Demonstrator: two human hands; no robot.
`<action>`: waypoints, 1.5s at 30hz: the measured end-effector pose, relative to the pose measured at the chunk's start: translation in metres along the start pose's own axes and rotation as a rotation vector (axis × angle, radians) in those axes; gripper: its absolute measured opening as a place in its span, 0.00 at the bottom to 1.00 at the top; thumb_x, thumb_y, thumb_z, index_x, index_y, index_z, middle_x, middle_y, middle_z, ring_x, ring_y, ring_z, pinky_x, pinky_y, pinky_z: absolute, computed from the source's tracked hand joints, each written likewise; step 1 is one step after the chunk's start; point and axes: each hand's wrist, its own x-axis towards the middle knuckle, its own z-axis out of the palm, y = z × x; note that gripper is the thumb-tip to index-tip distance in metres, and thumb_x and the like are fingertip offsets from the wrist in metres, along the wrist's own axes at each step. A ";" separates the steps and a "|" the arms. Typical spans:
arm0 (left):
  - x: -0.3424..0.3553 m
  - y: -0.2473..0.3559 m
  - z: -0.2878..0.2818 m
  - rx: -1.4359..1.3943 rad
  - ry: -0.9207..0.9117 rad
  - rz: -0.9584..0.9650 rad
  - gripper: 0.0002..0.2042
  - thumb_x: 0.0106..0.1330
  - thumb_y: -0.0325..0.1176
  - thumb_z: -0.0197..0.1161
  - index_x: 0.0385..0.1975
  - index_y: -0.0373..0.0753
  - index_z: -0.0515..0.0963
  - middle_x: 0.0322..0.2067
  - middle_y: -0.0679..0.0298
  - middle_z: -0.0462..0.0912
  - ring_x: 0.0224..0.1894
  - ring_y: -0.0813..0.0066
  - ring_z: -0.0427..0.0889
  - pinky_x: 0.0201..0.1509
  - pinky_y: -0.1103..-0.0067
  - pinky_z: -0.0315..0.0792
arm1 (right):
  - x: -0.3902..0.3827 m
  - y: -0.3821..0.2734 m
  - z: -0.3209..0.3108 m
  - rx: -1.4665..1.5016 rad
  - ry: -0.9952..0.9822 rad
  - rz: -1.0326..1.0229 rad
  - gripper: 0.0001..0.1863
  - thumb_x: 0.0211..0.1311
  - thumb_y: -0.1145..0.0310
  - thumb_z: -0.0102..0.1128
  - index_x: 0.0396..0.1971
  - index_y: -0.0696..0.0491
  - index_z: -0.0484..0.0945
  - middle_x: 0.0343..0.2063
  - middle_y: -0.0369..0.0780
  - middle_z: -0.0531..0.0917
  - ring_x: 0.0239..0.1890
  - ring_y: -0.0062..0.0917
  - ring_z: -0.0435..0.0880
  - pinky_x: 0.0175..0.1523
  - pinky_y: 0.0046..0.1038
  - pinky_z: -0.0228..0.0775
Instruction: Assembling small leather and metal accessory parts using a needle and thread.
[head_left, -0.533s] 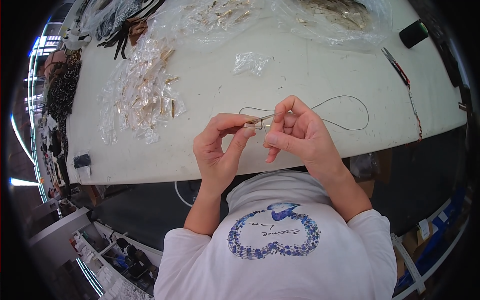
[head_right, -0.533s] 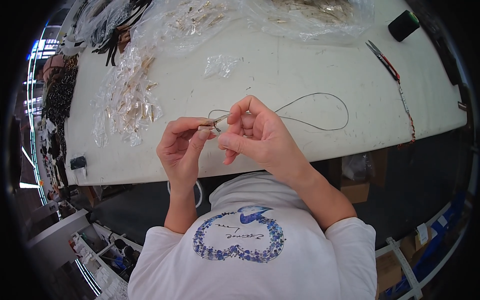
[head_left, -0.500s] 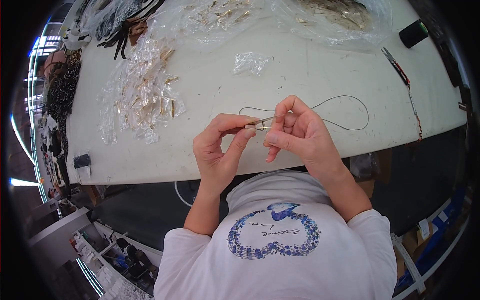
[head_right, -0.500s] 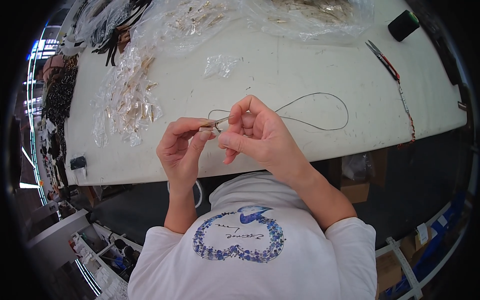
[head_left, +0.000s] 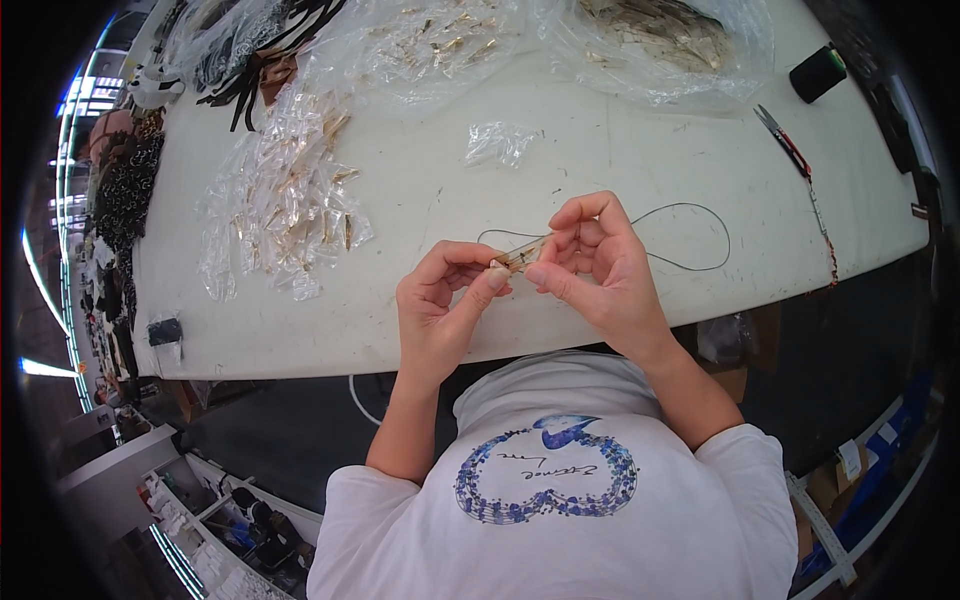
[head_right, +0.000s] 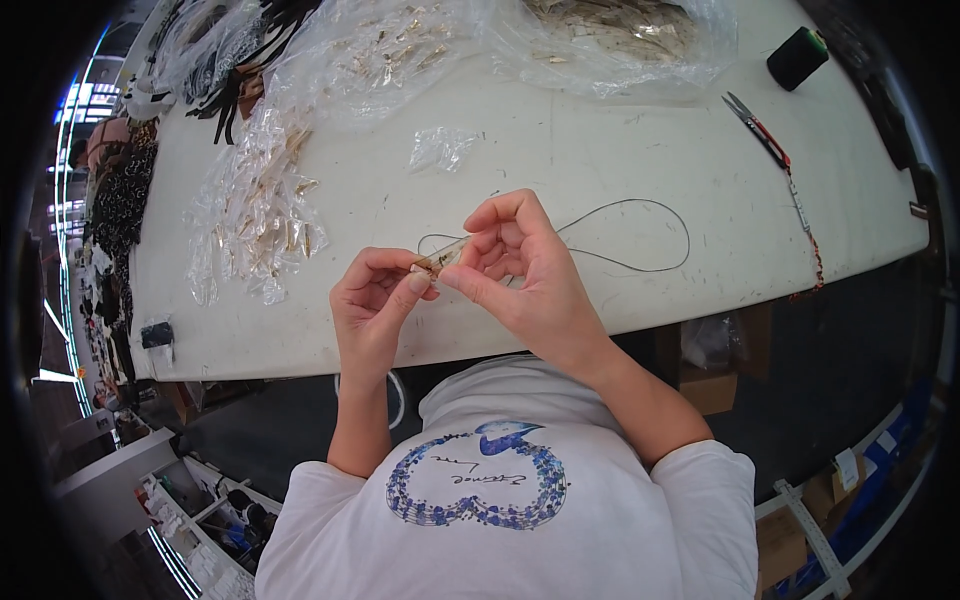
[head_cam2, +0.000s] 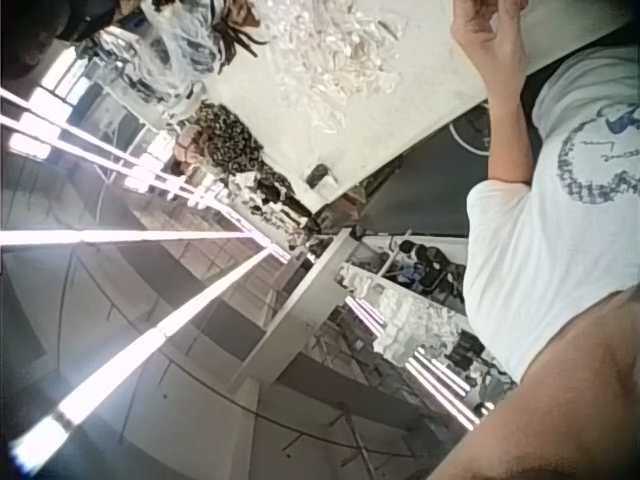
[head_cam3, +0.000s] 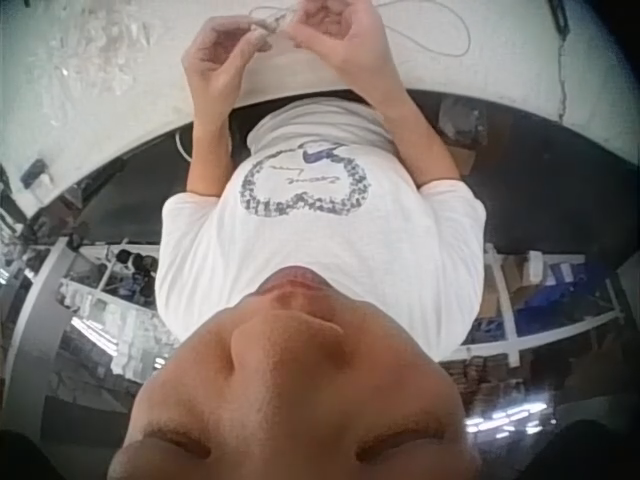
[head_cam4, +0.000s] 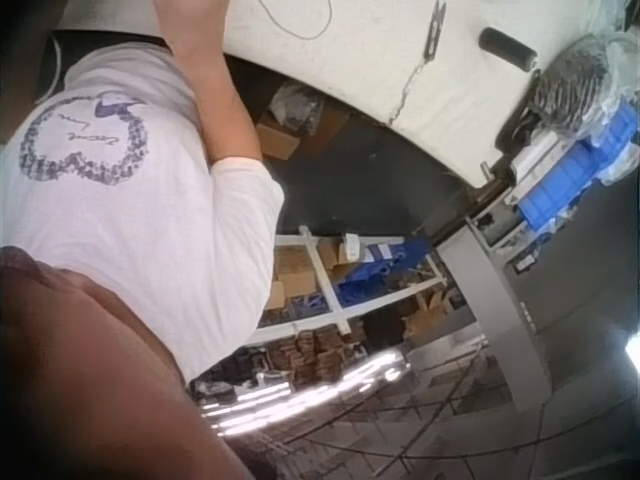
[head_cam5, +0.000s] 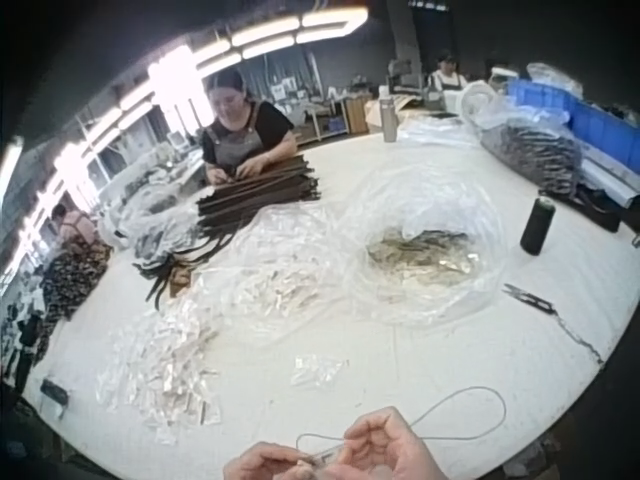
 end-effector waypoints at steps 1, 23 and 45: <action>0.001 0.002 0.000 -0.083 -0.004 -0.068 0.07 0.64 0.22 0.64 0.40 0.30 0.77 0.35 0.59 0.83 0.35 0.77 0.82 0.41 0.81 0.77 | 0.000 -0.002 0.000 -0.158 0.012 -0.056 0.21 0.57 0.81 0.65 0.47 0.55 0.66 0.35 0.40 0.80 0.43 0.22 0.81 0.46 0.23 0.77; 0.002 -0.013 -0.018 -0.838 -0.321 -0.379 0.07 0.68 0.30 0.59 0.40 0.35 0.73 0.33 0.58 0.82 0.32 0.79 0.82 0.36 0.84 0.76 | 0.009 -0.012 0.000 -0.833 -0.106 -0.559 0.10 0.51 0.87 0.58 0.32 0.57 0.77 0.33 0.39 0.82 0.36 0.23 0.81 0.42 0.23 0.73; -0.008 -0.012 -0.017 -0.943 -0.265 -0.419 0.07 0.68 0.31 0.59 0.40 0.36 0.72 0.32 0.60 0.80 0.29 0.80 0.79 0.34 0.85 0.74 | 0.008 -0.007 0.017 -0.007 -0.264 -0.047 0.07 0.52 0.82 0.59 0.30 0.56 0.77 0.26 0.35 0.78 0.31 0.22 0.76 0.42 0.22 0.68</action>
